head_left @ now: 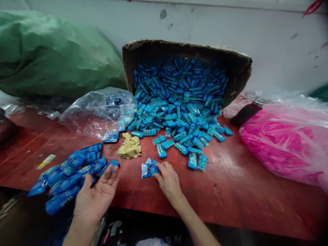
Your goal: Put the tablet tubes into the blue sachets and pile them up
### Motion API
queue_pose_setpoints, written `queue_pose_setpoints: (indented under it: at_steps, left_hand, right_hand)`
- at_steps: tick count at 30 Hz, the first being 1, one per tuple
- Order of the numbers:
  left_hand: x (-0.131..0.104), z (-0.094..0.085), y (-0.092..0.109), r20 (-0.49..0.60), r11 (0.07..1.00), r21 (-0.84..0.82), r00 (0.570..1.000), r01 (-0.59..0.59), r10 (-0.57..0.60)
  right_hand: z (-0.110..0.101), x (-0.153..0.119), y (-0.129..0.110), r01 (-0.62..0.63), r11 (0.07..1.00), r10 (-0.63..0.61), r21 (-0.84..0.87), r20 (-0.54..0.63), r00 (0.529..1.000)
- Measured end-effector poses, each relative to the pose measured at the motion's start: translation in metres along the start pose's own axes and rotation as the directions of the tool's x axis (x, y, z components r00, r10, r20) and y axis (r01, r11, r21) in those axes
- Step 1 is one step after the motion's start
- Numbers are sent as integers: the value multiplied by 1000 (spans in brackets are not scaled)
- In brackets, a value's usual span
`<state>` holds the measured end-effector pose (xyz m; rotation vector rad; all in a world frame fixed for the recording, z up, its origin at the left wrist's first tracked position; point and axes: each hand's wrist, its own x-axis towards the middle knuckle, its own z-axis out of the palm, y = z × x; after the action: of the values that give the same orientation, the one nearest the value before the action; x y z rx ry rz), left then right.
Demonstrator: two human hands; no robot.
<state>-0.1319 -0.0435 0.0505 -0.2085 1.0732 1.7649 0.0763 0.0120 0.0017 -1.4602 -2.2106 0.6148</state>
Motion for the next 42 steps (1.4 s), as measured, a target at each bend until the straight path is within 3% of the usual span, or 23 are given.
queue_pose_setpoints:
  at_steps: [4,6,10,12,14,16,18,25,28,32,35,38,40,42]
  left_hand:
    - [-7,0,-44,59,954,249,981,166,-186]
    - [-10,3,-66,105,917,371,974,149,-201]
    - [-4,5,-85,212,798,585,977,-148,26]
    - [5,6,-84,329,642,678,929,-358,171]
    - [16,9,-81,464,462,715,850,-525,248]
    - [25,13,-79,562,344,710,789,-614,247]
    - [29,16,-79,607,305,698,761,-648,227]
    - [14,1,-82,472,368,732,816,-574,333]
    - [3,0,-82,394,483,720,866,-499,307]
    - [-9,6,-87,222,688,675,963,-265,153]
    - [-14,10,-95,196,752,644,980,-137,10]
    - [-14,11,-101,214,773,628,975,-93,-56]
    - [-13,11,-104,226,794,601,972,-88,-63]
    - [-11,10,-104,236,805,588,969,-83,-72]
  right_hand:
    - [13,12,-6,-38,969,42,-245,14,999]
    - [14,12,-6,-33,960,37,-278,11,999]
    - [11,13,-3,10,957,0,-291,36,999]
    - [10,15,-1,31,956,-18,-293,47,999]
    - [10,18,1,39,955,-27,-296,45,999]
    - [11,20,3,40,954,-32,-297,34,999]
    - [10,20,4,49,955,-42,-294,30,999]
    - [12,18,8,55,959,-58,-279,-1,998]
    - [14,17,8,29,964,-40,-265,-38,998]
    - [4,7,4,35,981,-51,-191,-81,995]
    - [-8,-9,-6,60,998,-64,-32,-138,988]
    - [-13,-22,-15,77,983,-49,169,-163,985]
    - [-12,-23,-17,21,929,42,368,-162,986]
    - [-8,-19,-14,-92,798,158,595,-60,986]
